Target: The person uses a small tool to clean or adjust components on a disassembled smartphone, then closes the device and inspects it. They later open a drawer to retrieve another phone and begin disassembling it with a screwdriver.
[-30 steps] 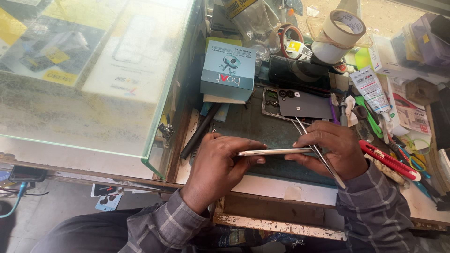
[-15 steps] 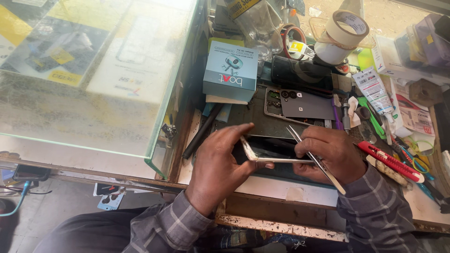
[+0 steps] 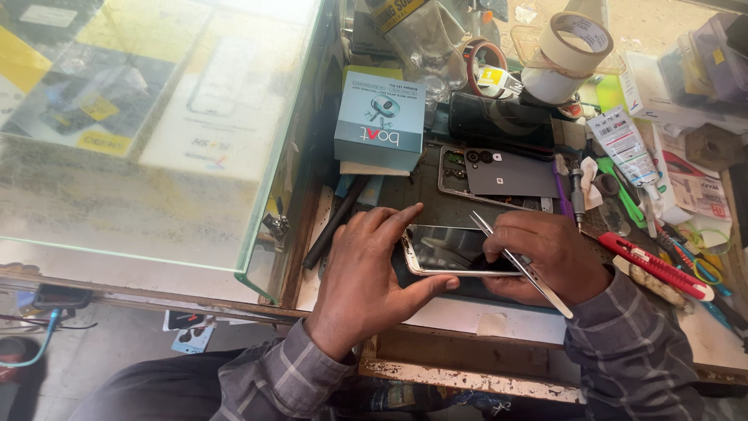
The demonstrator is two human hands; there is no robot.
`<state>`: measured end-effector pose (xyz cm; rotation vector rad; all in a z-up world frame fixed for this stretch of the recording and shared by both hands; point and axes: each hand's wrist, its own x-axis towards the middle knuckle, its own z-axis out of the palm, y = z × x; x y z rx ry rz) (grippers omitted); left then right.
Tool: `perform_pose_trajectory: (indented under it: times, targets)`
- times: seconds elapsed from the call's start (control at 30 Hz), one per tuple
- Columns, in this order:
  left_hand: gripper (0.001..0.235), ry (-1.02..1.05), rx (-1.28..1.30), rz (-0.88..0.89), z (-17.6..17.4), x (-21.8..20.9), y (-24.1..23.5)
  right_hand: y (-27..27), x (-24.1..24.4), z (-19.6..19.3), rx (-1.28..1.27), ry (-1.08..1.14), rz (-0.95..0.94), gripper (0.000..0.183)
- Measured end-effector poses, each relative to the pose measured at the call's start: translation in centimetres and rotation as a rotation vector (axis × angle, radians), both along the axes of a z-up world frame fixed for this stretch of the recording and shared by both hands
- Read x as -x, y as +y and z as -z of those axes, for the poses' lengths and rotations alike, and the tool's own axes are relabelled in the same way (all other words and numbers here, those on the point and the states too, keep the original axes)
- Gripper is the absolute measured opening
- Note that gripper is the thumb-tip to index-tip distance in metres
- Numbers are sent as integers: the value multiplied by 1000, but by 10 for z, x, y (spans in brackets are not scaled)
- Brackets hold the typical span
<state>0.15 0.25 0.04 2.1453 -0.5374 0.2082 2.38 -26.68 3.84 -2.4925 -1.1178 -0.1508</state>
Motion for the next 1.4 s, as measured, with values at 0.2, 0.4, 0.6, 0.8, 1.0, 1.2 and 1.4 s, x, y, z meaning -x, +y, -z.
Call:
perform_pose_trajectory:
  times: [0.2, 0.4, 0.6, 0.8, 1.0, 1.2, 1.4]
  targets:
    - [89, -121, -26, -11, 6, 0, -2, 5, 1, -1, -5, -9, 13, 42]
    - [89, -95, -78, 15, 8, 0, -2, 3, -1, 5, -145, -18, 91, 25]
    - [93, -64, -88, 56, -1, 1, 0, -10, -3, 10, -144, -71, 361, 21]
    - [84, 46, -121, 138, -7, -3, 2, -18, -7, 8, 9, -32, 562, 15]
    - [83, 4, -62, 220, -6, -3, 4, -15, -10, 10, 131, -20, 570, 31]
    - [83, 8, -22, 231, -7, -4, 0, -9, 5, -9, -213, 223, 37, 81]
    - [77, -109, 22, 256, -12, 2, -6, 23, 42, -5, 59, 98, 153, 100]
